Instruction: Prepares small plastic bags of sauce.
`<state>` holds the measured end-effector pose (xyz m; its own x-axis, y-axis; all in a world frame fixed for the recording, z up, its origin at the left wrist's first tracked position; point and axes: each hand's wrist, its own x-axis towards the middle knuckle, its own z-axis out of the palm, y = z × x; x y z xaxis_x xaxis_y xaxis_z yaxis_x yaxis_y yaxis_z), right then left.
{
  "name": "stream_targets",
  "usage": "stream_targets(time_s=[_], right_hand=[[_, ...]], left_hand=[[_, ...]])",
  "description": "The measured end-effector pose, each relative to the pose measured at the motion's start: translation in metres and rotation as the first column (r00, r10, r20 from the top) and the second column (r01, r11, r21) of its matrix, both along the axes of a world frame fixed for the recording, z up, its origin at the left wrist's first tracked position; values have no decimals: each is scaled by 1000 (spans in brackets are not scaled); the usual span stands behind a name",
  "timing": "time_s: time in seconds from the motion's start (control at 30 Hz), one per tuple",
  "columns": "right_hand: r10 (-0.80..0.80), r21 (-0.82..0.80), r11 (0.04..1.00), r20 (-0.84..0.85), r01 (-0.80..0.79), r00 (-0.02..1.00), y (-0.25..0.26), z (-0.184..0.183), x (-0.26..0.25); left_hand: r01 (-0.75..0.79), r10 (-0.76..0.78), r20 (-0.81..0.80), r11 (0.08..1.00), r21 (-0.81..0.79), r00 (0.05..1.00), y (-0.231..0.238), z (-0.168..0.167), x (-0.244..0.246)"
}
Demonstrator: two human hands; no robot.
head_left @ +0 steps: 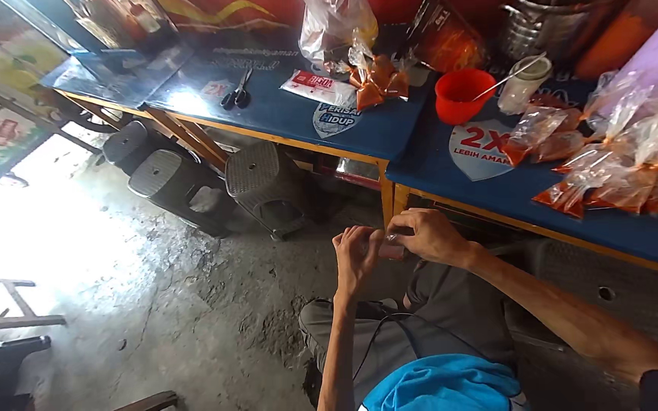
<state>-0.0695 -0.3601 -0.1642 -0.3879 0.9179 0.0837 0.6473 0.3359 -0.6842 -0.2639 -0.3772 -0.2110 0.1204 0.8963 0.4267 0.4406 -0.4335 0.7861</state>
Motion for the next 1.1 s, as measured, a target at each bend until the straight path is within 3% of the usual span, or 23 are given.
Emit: stream_targets(time_s=[0.07,0.13,0.33,0.57,0.8,0.9,1.03,1.1], right_hand=[[-16,-46,999,-64,13,998,1,6,-1],[-24,-89,996,-97,15,995,3,13,-4],[-17,-119,993,-70,9,997,11,29,-13],[-29,55,998,-100,34,995,21,46,0],[-58,64,996,-174,70,983,21,64,5],[-58,67,995,-206,73,977,22,64,2],[84,185,982,-265,-35,960,17,45,10],[60,177,984,-271,-12,961,-2,20,12]], left_hand=[[180,-167,121,977,-110,979,0,-10,-9],[267,-240,168,950,-161,956,-3,-22,-8],[290,-231,312,944,-156,921,-14,-24,23],[375,-300,418,920,-110,857,-21,-15,37],[520,-410,553,853,-50,725,-16,-12,34],[474,-322,615,875,-98,720,-19,-9,36],[256,-17,723,941,-223,691,-18,2,40],[182,105,767,943,-280,633,-15,12,36]])
